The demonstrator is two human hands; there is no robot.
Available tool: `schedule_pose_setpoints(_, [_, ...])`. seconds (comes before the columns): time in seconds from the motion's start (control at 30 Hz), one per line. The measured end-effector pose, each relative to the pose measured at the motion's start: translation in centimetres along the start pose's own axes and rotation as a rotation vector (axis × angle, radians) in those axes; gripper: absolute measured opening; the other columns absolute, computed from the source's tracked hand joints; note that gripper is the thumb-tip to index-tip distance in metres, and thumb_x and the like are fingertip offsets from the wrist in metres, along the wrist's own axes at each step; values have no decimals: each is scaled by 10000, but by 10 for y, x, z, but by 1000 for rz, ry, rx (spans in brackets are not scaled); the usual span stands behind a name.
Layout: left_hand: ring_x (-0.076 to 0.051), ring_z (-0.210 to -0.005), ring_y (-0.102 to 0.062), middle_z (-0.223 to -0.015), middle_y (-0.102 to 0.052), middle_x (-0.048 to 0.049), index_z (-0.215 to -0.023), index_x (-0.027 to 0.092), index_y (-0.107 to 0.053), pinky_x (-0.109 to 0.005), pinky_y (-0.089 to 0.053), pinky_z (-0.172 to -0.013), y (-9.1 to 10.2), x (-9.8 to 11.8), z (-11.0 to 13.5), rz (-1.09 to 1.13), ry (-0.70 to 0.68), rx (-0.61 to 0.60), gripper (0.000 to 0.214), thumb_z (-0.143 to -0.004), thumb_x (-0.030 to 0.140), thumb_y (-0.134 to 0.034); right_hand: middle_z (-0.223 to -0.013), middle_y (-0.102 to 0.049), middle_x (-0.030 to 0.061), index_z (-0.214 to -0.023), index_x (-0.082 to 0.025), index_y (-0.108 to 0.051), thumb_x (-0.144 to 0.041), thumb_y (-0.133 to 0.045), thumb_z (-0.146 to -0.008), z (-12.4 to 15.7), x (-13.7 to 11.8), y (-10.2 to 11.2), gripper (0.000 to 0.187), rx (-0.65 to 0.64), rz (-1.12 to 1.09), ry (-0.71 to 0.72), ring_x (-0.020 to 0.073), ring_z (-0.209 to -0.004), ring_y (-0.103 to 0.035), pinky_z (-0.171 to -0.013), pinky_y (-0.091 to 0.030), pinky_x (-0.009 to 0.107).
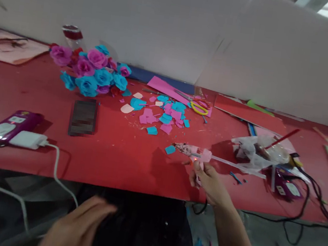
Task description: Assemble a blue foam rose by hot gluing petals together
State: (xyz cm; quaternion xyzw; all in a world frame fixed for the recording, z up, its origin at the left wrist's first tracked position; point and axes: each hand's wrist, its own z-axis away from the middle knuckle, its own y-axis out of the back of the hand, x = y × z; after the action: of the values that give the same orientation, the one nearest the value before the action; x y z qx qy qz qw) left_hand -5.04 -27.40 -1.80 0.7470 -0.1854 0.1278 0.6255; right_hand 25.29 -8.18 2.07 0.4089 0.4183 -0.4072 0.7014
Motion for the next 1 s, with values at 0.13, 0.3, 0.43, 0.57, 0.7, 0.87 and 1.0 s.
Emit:
schedule_pose_setpoints(0.13, [-190, -754, -654, -1009, -699, -84, -1100, 211, -671, -331, -554, -699, -25, 53, -119, -197, -265, 93, 407, -821, 63, -414, -417, -453, -45, -756, -162, -574, -670, -435, -802, 1, 4, 2, 528, -5, 48, 21, 92, -384, -377, -427, -297, 231])
schedule_pose_setpoints(0.3, [-178, -626, -599, -927, -673, -81, -1215, 192, -603, -322, -496, -575, -60, 58, -172, -304, -362, -15, 407, -868, 127, -400, -407, -442, -27, -560, -186, -480, -630, -416, -842, -2, 17, 8, 530, 5, 150, 41, 93, -390, -396, -449, -309, 240])
schedule_pose_setpoints(0.43, [-182, -644, -583, -842, -631, -62, -1282, 225, -546, -315, -462, -582, -65, 54, -176, -331, -330, -109, 459, -875, 121, -361, -402, -443, -24, -537, -179, -496, -584, -404, -876, -5, 24, 11, 535, -19, 239, 58, 91, -398, -409, -470, -315, 239])
schedule_pose_setpoints(0.57, [-178, -647, -576, -887, -620, -73, -1279, 226, -552, -314, -449, -585, -63, 57, -179, -321, -298, -180, 462, -872, 126, -360, -408, -454, -20, -528, -179, -499, -555, -411, -887, -6, 23, 10, 527, -30, 263, 35, 94, -409, -418, -478, -320, 239])
schedule_pose_setpoints(0.7, [-188, -664, -579, -891, -613, -79, -1282, 225, -551, -329, -450, -595, -64, 58, -180, -286, -278, -227, 473, -866, 111, -356, -410, -442, -27, -536, -182, -492, -530, -412, -892, -8, 18, 8, 504, -56, 278, 27, 94, -408, -421, -476, -320, 239])
schedule_pose_setpoints(0.87, [-198, -695, -588, -928, -620, -77, -1286, 228, -544, -340, -457, -612, -63, 60, -181, -307, -261, -272, 482, -862, 98, -357, -404, -448, -21, -488, -191, -441, -502, -428, -881, -10, 11, 4, 502, -64, 320, 13, 93, -406, -432, -486, -337, 238])
schedule_pose_setpoints(1.0, [-199, -703, -591, -934, -620, -76, -1302, 225, -528, -340, -460, -622, -60, 62, -183, -322, -258, -311, 471, -883, 123, -338, -409, -456, -22, -486, -193, -434, -475, -435, -881, -11, 11, 3, 486, -58, 341, 35, 91, -408, -443, -486, -343, 233])
